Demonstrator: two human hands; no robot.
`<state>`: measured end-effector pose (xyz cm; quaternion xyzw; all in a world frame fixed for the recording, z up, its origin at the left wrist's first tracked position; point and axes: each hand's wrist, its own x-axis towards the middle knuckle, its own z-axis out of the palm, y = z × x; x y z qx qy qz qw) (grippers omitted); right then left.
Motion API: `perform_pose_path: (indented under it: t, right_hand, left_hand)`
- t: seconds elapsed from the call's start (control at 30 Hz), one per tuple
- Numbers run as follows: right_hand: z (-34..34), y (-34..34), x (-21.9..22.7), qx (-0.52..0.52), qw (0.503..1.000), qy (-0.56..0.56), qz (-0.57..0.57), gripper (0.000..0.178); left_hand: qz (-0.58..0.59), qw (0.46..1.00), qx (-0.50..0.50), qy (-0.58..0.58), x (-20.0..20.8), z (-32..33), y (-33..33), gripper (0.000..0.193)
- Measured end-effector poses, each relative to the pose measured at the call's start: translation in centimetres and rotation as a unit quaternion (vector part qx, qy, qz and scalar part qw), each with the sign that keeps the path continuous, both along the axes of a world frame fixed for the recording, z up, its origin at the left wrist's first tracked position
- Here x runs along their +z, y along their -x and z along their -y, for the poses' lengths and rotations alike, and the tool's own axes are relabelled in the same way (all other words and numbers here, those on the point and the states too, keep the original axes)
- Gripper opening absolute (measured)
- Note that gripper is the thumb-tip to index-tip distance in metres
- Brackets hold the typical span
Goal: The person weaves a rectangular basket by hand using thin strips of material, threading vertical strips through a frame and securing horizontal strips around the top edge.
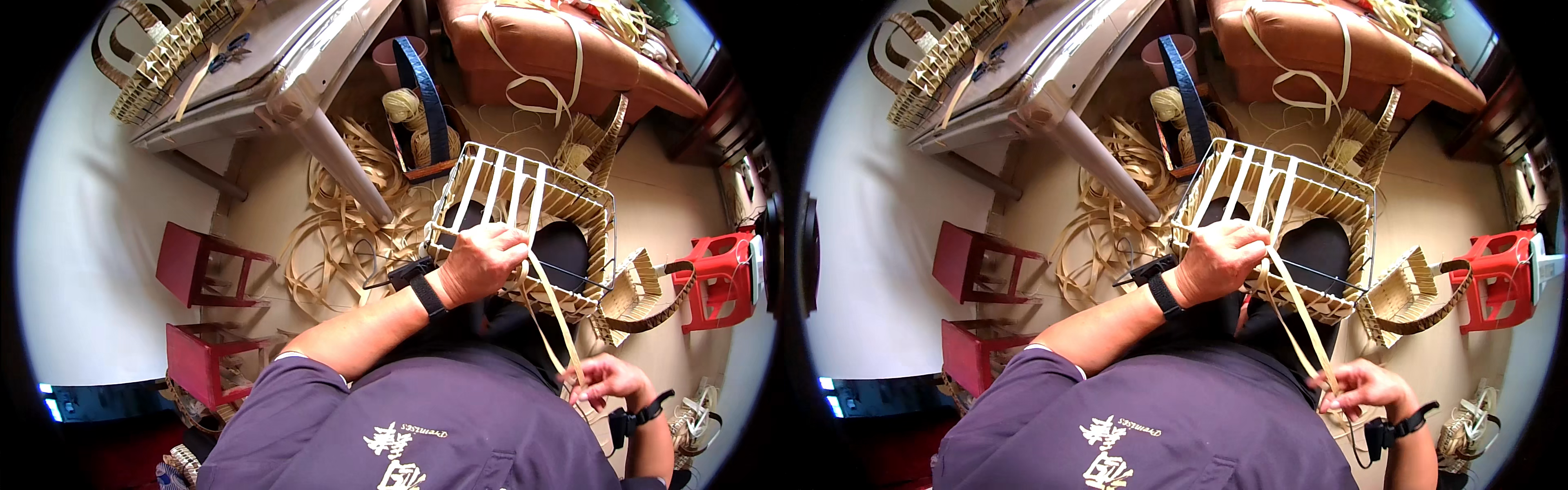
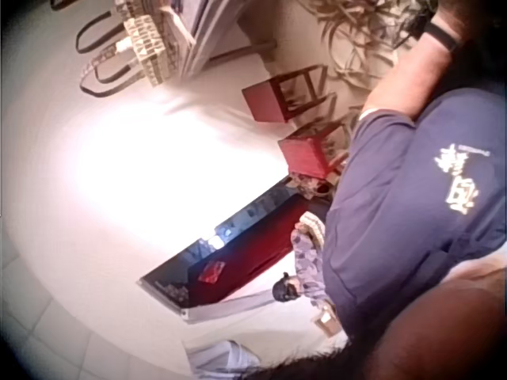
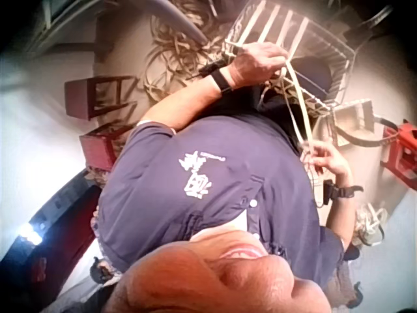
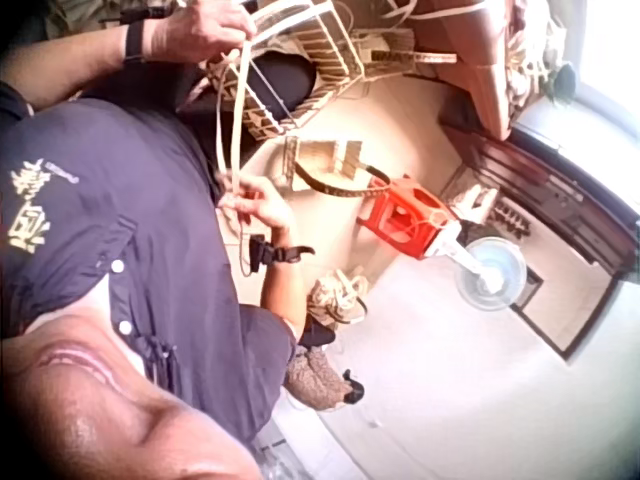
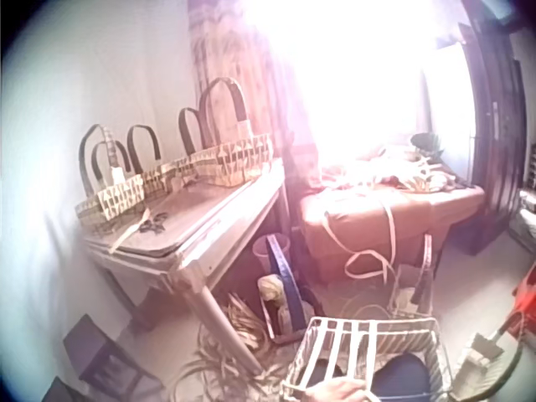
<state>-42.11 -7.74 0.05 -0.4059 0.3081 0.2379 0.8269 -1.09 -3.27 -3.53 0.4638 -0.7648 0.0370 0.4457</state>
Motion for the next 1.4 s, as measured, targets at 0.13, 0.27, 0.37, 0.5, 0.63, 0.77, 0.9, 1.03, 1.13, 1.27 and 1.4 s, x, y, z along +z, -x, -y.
perform_pose_path:
  t: [0.13, 0.27, 0.37, 0.5, 0.63, 0.77, 0.9, 1.03, 1.13, 1.27, 1.4]
  right_hand:
    - [-3.0, 10.4, -3.5, 0.011, 0.990, -0.003, -0.143, 0.028]
    - [-7.4, 22.1, -8.8, 0.011, 0.962, -0.011, -0.271, 0.022]
    - [-12.4, 30.3, -11.2, 0.090, 0.943, -0.037, -0.318, 0.024]
    - [-16.6, 32.6, -9.3, 0.055, 0.897, -0.089, -0.429, 0.046]
    - [-16.7, 33.0, -6.0, 0.036, 0.915, -0.005, -0.403, 0.045]
    - [-13.7, 31.4, -3.2, 0.016, 0.928, 0.117, -0.353, 0.045]
    - [-9.9, 27.6, 0.6, -0.013, 0.925, 0.231, -0.302, 0.045]
    - [-6.4, 22.5, 4.1, -0.043, 0.908, 0.335, -0.248, 0.046]
    - [-4.5, 17.7, 5.8, -0.080, 0.887, 0.408, -0.201, 0.046]
    - [-2.8, 10.7, 7.7, -0.133, 0.842, 0.505, -0.137, 0.046]
    - [-0.9, -0.7, 8.1, -0.130, 0.829, 0.545, 0.005, 0.048]
  left_hand:
    - [-0.003, 1.000, 0.002, -0.020, 0.3, -0.2, 0.2, 0.005]
    - [-0.004, 1.000, 0.004, -0.024, 0.5, -0.3, 0.7, 0.005]
    - [-0.015, 1.000, -0.004, -0.017, 0.4, 0.1, 1.1, 0.008]
    - [-0.016, 1.000, 0.004, -0.019, 0.8, -0.4, 0.9, 0.009]
    - [-0.015, 1.000, -0.001, -0.014, 1.0, 0.0, 0.9, 0.009]
    - [-0.029, 1.000, -0.002, -0.010, 0.9, -0.1, 0.9, 0.009]
    - [-0.028, 0.999, 0.001, -0.032, 1.4, -0.3, 0.6, 0.010]
    - [-0.034, 0.999, -0.007, -0.032, 1.5, -0.2, 0.1, 0.011]
    - [-0.048, 0.997, 0.003, -0.063, 1.9, 0.2, -0.3, 0.008]
    - [-0.052, 0.991, -0.009, -0.120, 2.0, 0.3, 0.0, 0.005]
    - [-0.072, 0.985, 0.019, -0.154, 2.1, -0.1, -0.1, 0.003]
